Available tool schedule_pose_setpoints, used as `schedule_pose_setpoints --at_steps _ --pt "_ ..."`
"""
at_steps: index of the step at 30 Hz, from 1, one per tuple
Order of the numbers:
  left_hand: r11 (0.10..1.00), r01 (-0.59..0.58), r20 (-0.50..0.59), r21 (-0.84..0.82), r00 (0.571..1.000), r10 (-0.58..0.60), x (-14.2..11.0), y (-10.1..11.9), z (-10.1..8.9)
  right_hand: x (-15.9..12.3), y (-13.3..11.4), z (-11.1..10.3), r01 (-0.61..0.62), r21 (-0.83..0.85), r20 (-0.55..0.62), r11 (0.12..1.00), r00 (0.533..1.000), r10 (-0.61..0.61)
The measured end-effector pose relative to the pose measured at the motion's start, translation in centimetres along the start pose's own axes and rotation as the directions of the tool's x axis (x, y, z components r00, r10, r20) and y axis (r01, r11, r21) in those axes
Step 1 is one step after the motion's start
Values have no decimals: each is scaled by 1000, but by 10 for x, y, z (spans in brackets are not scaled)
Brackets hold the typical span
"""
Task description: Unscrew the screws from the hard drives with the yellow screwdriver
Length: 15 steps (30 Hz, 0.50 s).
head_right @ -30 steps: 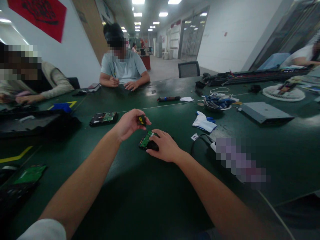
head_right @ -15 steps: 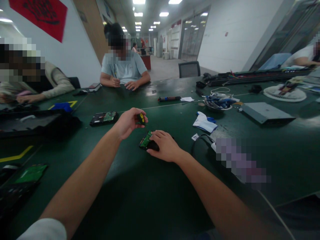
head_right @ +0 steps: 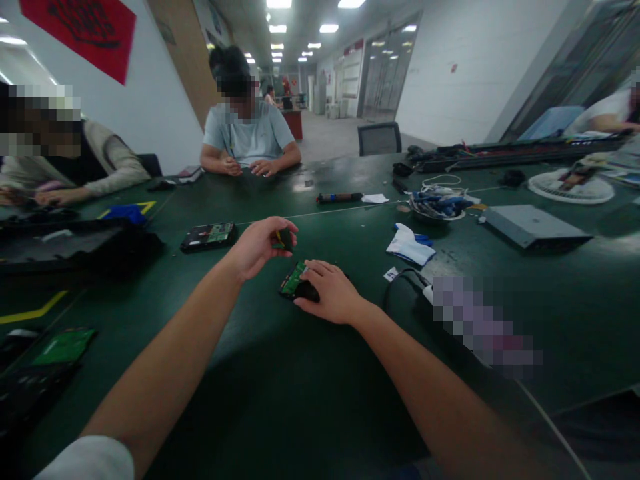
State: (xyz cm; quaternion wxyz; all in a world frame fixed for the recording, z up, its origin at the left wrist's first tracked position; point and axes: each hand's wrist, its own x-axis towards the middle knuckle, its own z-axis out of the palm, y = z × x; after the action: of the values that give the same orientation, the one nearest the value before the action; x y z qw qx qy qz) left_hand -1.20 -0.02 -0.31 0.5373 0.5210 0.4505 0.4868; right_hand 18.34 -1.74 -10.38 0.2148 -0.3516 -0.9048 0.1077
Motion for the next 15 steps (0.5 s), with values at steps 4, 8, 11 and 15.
schedule_pose_setpoints --at_steps 4,8,11,15 --pt "999 10 -50 -32 999 -12 1 -2 3 -1 0 -1 -9 -10 -1 1000 1000 9" --pt "1000 -11 -32 -22 999 10 1 -2 1 -2 -2 -1 -11 -20 -5 1000 1000 11" --pt "998 -64 -39 27 997 65 1 -2 0 -2 -3 -2 -24 -27 -20 999 1000 23" --pt "1000 -24 -28 -12 999 24 0 -1 1 -2 -4 -3 -31 -22 -28 999 999 30"
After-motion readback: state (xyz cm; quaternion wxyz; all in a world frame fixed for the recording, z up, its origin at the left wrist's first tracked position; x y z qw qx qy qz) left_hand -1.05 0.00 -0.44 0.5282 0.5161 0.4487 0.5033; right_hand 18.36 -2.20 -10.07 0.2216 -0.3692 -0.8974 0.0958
